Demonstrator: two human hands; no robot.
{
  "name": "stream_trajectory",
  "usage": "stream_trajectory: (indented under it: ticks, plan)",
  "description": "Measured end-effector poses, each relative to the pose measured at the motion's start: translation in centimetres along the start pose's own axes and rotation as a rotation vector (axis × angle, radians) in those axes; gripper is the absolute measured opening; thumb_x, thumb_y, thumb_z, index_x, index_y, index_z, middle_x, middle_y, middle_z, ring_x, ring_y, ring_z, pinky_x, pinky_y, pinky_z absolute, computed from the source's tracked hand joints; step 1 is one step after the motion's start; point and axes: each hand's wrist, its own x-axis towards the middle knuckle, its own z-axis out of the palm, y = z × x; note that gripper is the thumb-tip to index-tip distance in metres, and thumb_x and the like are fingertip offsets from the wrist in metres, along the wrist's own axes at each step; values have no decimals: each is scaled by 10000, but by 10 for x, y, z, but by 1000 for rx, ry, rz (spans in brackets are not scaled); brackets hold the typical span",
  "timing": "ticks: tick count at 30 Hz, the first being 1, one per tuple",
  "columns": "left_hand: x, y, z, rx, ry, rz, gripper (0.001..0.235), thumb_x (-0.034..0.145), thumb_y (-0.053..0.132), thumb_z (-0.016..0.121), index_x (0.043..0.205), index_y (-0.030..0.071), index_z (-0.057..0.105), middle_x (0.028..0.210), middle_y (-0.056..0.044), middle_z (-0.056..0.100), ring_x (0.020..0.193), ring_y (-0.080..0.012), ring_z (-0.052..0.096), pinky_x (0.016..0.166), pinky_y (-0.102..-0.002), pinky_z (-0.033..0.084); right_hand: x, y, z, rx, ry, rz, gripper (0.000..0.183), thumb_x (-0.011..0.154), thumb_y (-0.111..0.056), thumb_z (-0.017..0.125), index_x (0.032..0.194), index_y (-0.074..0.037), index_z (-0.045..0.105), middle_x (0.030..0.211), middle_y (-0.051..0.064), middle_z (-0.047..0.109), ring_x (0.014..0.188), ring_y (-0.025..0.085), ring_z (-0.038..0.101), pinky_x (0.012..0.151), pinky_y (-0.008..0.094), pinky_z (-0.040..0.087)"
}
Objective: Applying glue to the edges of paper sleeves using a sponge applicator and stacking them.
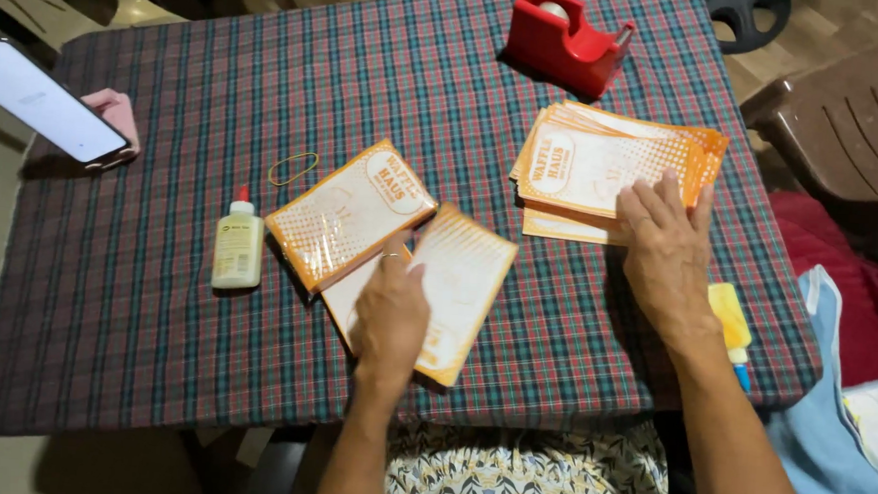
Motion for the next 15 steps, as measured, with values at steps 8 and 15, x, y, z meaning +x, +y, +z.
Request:
stream_trajectory:
  ticks: [8, 15]
  plan:
    - [-13, -30, -1, 40, 497, 205, 390, 790, 242, 856, 1112, 89, 698, 973, -81, 608, 902, -320, 640, 753, -429, 535, -15, 12, 12, -30, 47, 11, 191, 1020, -126, 734, 1178, -205, 809, 1229, 5, 796, 1325, 255, 692, 1312, 448, 333]
    - [-27, -56, -22, -32, 441, -346, 673, 761, 295, 902, 1248, 63, 500, 1138, -148, 582, 1091, -370, 648, 908, -452, 522, 4, -45, -5, 496, -74, 104, 324, 931, -123, 781, 1251, -163, 753, 1201, 117, 719, 1196, 371, 668, 1041, 488, 498]
